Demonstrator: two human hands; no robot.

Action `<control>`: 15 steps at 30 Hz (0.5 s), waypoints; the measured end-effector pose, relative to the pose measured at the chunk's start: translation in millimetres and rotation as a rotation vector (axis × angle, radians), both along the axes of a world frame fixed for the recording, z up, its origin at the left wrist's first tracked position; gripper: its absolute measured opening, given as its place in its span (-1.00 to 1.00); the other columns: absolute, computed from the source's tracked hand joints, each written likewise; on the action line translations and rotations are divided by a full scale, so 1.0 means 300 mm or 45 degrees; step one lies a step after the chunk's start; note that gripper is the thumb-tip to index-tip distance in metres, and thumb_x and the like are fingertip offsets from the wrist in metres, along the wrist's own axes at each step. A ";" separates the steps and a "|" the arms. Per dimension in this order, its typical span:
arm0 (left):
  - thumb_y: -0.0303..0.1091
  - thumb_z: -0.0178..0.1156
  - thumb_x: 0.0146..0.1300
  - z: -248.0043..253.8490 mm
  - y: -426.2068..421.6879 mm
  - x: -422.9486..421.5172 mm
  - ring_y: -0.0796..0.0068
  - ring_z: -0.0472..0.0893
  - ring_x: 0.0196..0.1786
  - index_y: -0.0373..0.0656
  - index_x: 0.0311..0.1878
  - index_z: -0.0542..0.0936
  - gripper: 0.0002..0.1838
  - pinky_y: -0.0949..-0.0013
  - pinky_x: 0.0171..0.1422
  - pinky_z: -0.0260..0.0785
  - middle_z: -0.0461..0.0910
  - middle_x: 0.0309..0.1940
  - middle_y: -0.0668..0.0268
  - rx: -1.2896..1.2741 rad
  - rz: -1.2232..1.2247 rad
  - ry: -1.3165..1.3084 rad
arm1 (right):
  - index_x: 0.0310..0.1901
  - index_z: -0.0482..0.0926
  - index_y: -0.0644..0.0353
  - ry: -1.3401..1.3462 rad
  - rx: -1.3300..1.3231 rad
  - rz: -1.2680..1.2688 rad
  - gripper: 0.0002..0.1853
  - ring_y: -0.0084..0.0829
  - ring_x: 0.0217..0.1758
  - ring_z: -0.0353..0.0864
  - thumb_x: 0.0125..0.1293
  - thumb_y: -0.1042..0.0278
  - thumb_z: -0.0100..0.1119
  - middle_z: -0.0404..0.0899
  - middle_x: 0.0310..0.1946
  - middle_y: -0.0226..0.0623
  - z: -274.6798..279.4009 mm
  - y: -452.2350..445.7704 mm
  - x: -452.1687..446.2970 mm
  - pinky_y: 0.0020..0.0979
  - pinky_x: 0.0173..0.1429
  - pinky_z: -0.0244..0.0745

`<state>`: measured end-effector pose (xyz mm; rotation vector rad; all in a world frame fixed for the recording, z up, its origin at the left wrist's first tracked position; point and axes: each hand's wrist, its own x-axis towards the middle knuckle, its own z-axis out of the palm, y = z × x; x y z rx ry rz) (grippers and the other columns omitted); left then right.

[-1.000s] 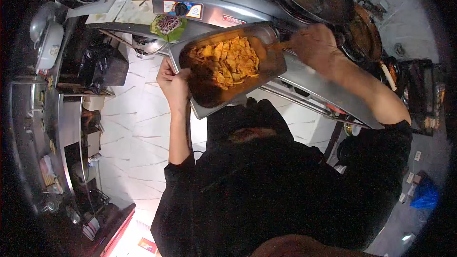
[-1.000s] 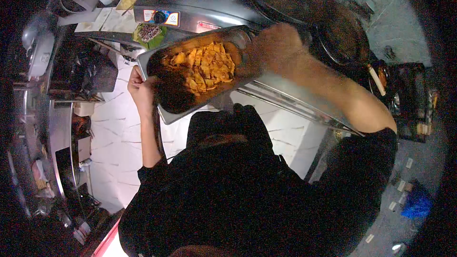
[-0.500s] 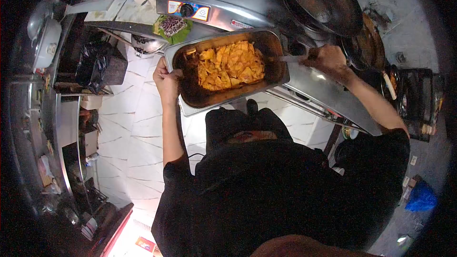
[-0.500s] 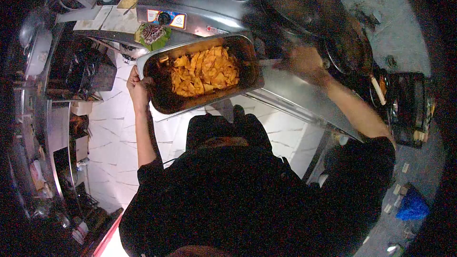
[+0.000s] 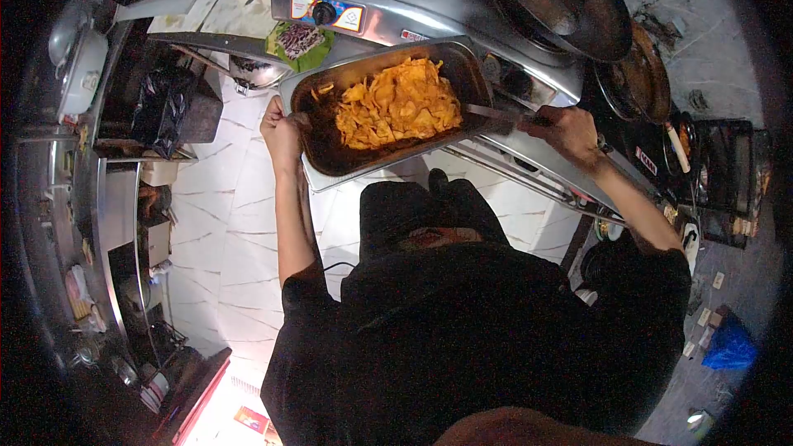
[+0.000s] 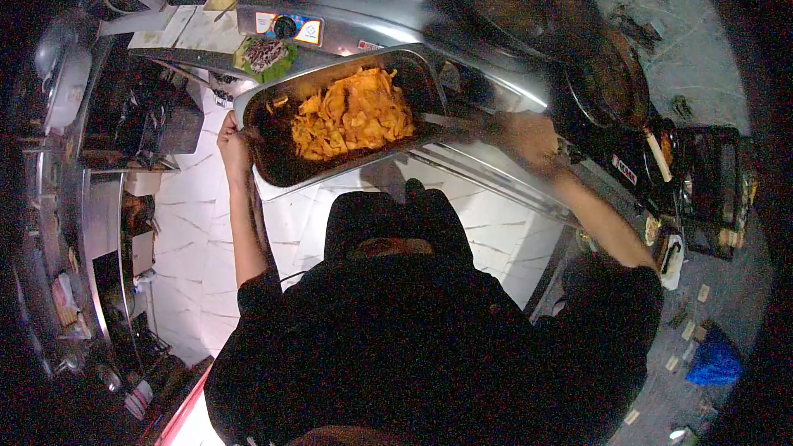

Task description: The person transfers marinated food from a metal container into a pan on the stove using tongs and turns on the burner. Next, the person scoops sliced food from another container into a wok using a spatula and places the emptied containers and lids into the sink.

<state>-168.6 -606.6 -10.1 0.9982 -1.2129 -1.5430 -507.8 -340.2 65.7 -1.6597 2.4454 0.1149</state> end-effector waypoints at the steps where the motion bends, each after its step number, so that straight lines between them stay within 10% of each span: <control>1: -0.77 -0.05 -0.20 -0.007 -0.004 -0.003 0.73 0.25 -0.59 -0.08 -0.59 0.23 -0.72 0.61 -0.51 0.11 0.32 -0.63 0.52 0.050 0.027 -0.014 | -0.45 0.64 0.13 -0.011 -0.021 -0.029 -0.52 -0.30 -0.47 0.61 0.06 -0.22 0.20 0.57 -0.61 -0.22 0.003 0.004 0.007 -0.28 -0.31 0.47; 15: -0.75 -0.09 -0.15 0.235 0.010 0.054 0.62 0.41 -0.63 -0.19 -0.36 0.54 -0.67 0.59 -0.57 0.21 0.54 -0.55 0.35 0.000 0.110 -0.125 | -0.44 0.65 0.20 -0.165 -0.150 -0.080 -0.53 -0.25 -0.51 0.59 0.05 -0.15 0.25 0.58 -0.59 -0.20 0.199 0.009 0.098 -0.32 -0.32 0.45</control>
